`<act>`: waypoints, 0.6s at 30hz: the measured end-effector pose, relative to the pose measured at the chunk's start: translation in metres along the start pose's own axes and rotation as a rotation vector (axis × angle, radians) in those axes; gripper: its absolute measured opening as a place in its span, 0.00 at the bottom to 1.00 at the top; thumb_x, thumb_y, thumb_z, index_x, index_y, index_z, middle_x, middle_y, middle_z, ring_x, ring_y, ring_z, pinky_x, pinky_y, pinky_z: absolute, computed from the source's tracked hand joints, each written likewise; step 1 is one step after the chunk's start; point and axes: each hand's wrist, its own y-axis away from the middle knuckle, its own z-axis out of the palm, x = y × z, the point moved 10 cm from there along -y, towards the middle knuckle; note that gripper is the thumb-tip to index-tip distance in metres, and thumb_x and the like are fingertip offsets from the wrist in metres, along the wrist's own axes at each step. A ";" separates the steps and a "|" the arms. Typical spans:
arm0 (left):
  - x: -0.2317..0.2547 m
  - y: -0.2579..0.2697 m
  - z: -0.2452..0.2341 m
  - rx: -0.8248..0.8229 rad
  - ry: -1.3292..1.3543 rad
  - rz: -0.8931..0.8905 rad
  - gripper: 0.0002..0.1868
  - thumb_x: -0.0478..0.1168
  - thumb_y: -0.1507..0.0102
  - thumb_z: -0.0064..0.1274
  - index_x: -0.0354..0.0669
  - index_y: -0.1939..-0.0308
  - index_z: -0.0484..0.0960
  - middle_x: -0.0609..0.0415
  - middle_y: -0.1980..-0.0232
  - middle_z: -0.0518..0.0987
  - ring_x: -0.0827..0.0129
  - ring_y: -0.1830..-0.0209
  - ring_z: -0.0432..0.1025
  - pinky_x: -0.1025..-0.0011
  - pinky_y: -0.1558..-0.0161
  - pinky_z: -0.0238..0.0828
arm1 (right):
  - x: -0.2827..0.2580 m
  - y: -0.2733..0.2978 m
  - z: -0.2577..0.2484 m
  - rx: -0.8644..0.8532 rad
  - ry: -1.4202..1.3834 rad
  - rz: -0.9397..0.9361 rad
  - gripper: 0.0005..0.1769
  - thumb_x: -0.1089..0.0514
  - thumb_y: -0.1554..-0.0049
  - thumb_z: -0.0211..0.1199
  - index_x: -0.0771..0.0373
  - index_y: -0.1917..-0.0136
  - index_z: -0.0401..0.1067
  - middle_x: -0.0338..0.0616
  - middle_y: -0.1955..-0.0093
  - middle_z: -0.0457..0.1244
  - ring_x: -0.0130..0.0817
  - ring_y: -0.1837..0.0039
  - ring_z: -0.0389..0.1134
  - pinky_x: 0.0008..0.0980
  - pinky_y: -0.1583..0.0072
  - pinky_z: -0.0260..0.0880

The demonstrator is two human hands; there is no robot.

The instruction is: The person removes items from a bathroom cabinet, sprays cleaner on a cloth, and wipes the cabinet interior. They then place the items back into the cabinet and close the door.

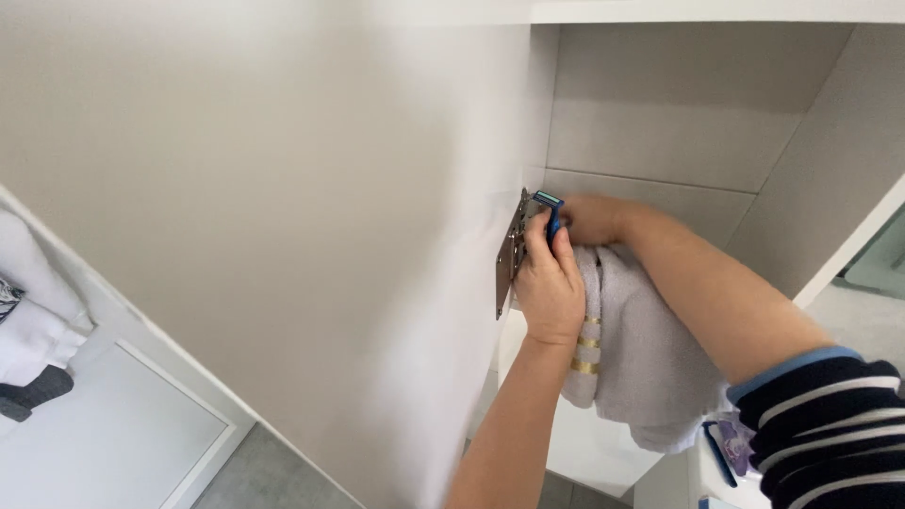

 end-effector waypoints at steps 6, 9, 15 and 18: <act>-0.005 0.004 0.005 -0.029 -0.071 0.009 0.17 0.51 0.27 0.38 0.53 0.38 0.71 0.45 0.72 0.83 0.48 0.71 0.80 0.57 0.67 0.77 | -0.012 0.027 0.012 -0.111 0.117 0.030 0.19 0.53 0.47 0.60 0.62 0.46 0.82 0.55 0.49 0.73 0.60 0.40 0.71 0.52 0.39 0.72; -0.004 0.004 0.005 -0.050 -0.077 0.027 0.16 0.49 0.27 0.39 0.51 0.38 0.70 0.43 0.72 0.82 0.46 0.72 0.80 0.56 0.69 0.76 | -0.003 0.055 0.003 -0.222 0.278 0.164 0.26 0.62 0.47 0.59 0.55 0.35 0.78 0.47 0.37 0.72 0.55 0.34 0.70 0.48 0.34 0.71; 0.014 0.001 -0.018 -0.042 0.164 0.058 0.16 0.46 0.26 0.36 0.44 0.39 0.70 0.36 0.66 0.82 0.38 0.65 0.79 0.52 0.64 0.76 | 0.040 0.068 -0.004 -0.149 0.428 0.362 0.29 0.53 0.54 0.67 0.45 0.37 0.81 0.41 0.45 0.75 0.46 0.43 0.75 0.45 0.43 0.77; 0.021 0.014 -0.033 0.005 0.196 0.074 0.16 0.44 0.26 0.37 0.39 0.40 0.72 0.35 0.60 0.82 0.40 0.62 0.78 0.57 0.60 0.77 | -0.018 0.049 0.027 -0.138 -0.163 -0.007 0.37 0.53 0.51 0.66 0.54 0.28 0.69 0.54 0.28 0.64 0.59 0.23 0.57 0.58 0.26 0.58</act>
